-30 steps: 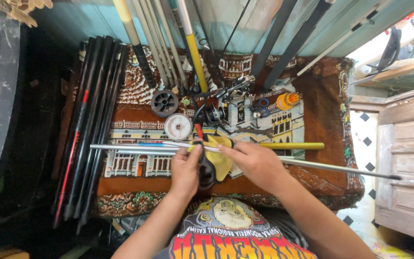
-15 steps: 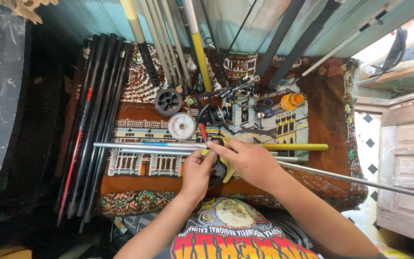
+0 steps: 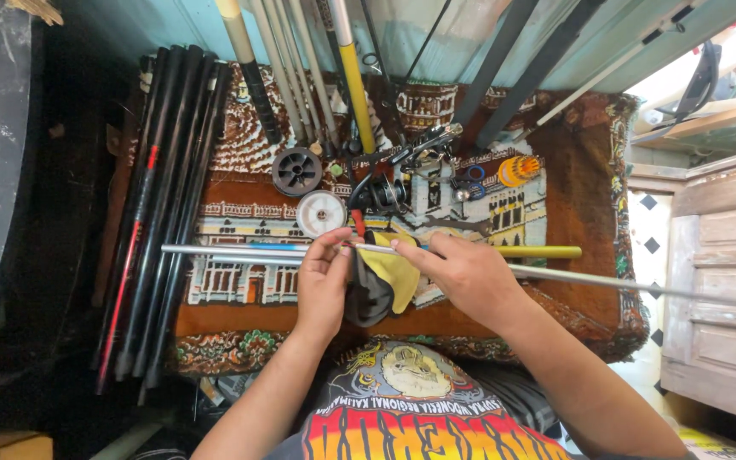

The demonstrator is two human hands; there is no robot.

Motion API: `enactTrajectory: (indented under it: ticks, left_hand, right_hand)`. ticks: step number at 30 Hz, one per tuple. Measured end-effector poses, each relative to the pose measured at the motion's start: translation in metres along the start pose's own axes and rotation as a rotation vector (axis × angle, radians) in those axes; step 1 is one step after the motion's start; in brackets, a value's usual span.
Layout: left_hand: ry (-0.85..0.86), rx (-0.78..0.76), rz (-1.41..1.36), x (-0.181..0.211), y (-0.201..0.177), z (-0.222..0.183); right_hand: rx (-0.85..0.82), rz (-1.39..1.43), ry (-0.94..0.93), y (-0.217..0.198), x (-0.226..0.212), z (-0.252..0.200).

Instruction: Wiping down various fishing rod sections using a cleaning cloth.

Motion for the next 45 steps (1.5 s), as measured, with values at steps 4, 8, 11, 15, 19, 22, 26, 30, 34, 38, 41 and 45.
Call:
enactTrajectory:
  ticks: [4, 8, 11, 15, 19, 22, 26, 30, 34, 38, 41, 45]
  left_hand:
    - [-0.005, -0.006, -0.122, 0.006, 0.009, -0.006]
    - [0.026, 0.005, -0.004, 0.002, 0.010, -0.011]
    - [0.042, -0.012, 0.095, -0.013, 0.004, -0.011]
    - [-0.038, -0.043, 0.089, -0.004, 0.023, -0.027]
    - [-0.092, -0.025, 0.042, -0.036, 0.014, -0.032]
    - [-0.138, -0.009, 0.043, -0.037, 0.010, -0.034]
    - [-0.163, 0.006, 0.035, -0.043, 0.003, -0.036]
    - [-0.208, 0.052, -0.009, -0.053, -0.007, -0.039]
    - [-0.214, 0.097, -0.066, -0.018, -0.004, -0.044]
    - [-0.160, 0.128, -0.051, -0.023, -0.024, -0.033]
    - [-0.151, 0.144, -0.119, -0.017, -0.023, -0.032]
    - [-0.219, 0.065, -0.362, -0.002, -0.001, -0.043]
  right_hand:
    - [-0.037, 0.044, -0.024, -0.006, 0.000, -0.003]
    - [-0.054, 0.013, -0.048, -0.011, -0.004, 0.000]
    - [-0.037, -0.014, -0.046, -0.014, -0.008, 0.001]
    - [-0.164, 0.046, -0.066, -0.014, -0.021, 0.004]
    - [-0.063, -0.074, -0.137, -0.033, -0.034, 0.009]
    - [-0.075, -0.001, -0.165, -0.026, -0.038, 0.003]
    - [-0.052, 0.025, -0.158, -0.021, -0.044, -0.001]
    - [-0.044, -0.003, -0.199, -0.028, -0.049, -0.005]
    - [-0.046, -0.041, -0.162, -0.027, -0.045, -0.019]
    - [-0.015, -0.030, -0.135, -0.027, -0.045, -0.027]
    - [0.002, -0.019, -0.102, -0.029, -0.045, -0.029]
    - [0.045, -0.031, -0.054, -0.036, -0.041, -0.028]
Point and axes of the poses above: each hand's wrist, its own z-axis towards the middle knuckle, its own y-axis out of the palm, x = y × z, the point moved 5 cm from there along z, towards the middle knuckle, and after that the axes turned 10 degrees about -z, right-handed, at the moved point
